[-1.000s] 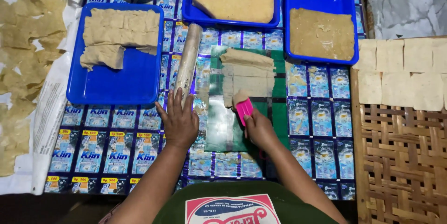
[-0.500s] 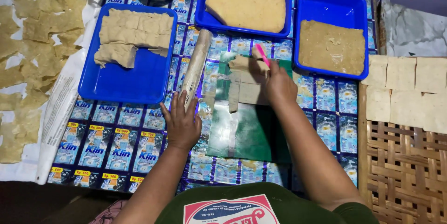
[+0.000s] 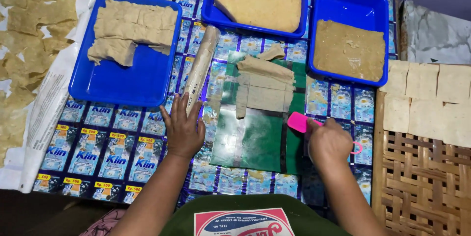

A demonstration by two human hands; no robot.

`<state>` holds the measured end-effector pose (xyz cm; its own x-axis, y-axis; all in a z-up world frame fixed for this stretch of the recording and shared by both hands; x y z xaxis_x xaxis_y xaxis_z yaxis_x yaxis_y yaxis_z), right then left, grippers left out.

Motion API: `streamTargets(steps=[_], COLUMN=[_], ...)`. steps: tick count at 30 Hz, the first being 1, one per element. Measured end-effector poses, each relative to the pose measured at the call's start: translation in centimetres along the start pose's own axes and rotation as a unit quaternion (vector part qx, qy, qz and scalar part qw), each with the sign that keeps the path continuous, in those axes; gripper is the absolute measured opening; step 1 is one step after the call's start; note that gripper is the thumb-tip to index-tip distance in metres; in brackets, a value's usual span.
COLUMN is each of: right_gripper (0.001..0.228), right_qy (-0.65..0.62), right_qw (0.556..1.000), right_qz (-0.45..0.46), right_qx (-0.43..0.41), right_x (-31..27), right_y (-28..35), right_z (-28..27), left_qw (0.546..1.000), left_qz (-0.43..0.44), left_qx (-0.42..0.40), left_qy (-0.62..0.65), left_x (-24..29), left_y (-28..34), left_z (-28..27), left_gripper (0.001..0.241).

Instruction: Rolling out dough into thin sheets and cutting them into squares on a flat surface.

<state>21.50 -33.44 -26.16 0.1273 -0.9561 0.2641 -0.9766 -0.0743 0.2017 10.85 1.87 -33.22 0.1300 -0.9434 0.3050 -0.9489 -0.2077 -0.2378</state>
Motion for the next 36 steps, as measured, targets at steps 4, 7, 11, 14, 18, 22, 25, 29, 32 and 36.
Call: streamTargets(steps=[4, 7, 11, 14, 18, 22, 25, 29, 32, 36], right_gripper=[0.027, 0.021, 0.025, 0.026, 0.041, 0.036, 0.039, 0.029, 0.028, 0.02], right_qy=[-0.007, 0.033, -0.008, 0.08, -0.021, -0.062, -0.161, -0.295, -0.394, -0.49], right_qw=[0.999, 0.985, 0.993, 0.979, 0.993, 0.987, 0.975, 0.939, 0.899, 0.854], right_qz=[-0.018, -0.007, -0.026, -0.036, -0.072, -0.07, -0.07, -0.105, -0.054, -0.027], right_qx=[0.039, 0.168, 0.111, 0.183, -0.087, -0.131, -0.137, -0.138, -0.184, -0.174], right_x=[-0.1, -1.0, -0.7, -0.8, -0.5, 0.0, 0.7, 1.1, -0.7, -0.2], right_y=[-2.2, -4.9, -8.1, -9.5, -14.3, -16.7, -16.6, -13.4, -8.0, -8.0], right_z=[5.0, 5.5, 1.6, -3.2, -5.4, -6.5, -5.5, -0.6, 0.6, 4.5], left_qw=[1.0, 1.0, 1.0, 1.0, 1.0, 1.0, 1.0, 1.0, 1.0, 1.0], left_qz=[-0.006, -0.007, -0.01, -0.01, -0.009, -0.014, -0.015, -0.012, -0.006, -0.001], left_qx=[-0.009, -0.01, -0.015, -0.008, -0.003, -0.008, -0.007, -0.008, -0.003, 0.008], left_qy=[0.004, 0.002, 0.01, 0.008, -0.004, 0.005, 0.01, 0.012, 0.004, -0.007], left_x=[-0.1, -0.1, -0.1, -0.1, 0.1, 0.3, 0.3, 0.3, 0.2, 0.1], left_y=[0.1, 0.1, 0.0, 0.0, -0.1, -0.2, 0.0, 0.4, 0.1, 0.1], left_z=[-0.1, 0.2, -0.1, 0.1, -0.3, -0.8, -0.6, -0.6, -0.4, -0.1], left_gripper=[0.048, 0.047, 0.047, 0.046, 0.046, 0.045, 0.045, 0.045, 0.046, 0.045])
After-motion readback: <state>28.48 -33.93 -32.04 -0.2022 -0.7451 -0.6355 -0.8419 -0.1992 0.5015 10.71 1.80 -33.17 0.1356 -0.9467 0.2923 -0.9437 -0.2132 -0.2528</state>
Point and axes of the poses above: each hand's wrist, its own y-axis away from the middle knuckle, its own z-axis out of the palm, x = y × z, the point moved 4 cm from there along -y, towards the middle knuckle, and after that the axes turned 14 degrees about -x, right-handed, at the moved point
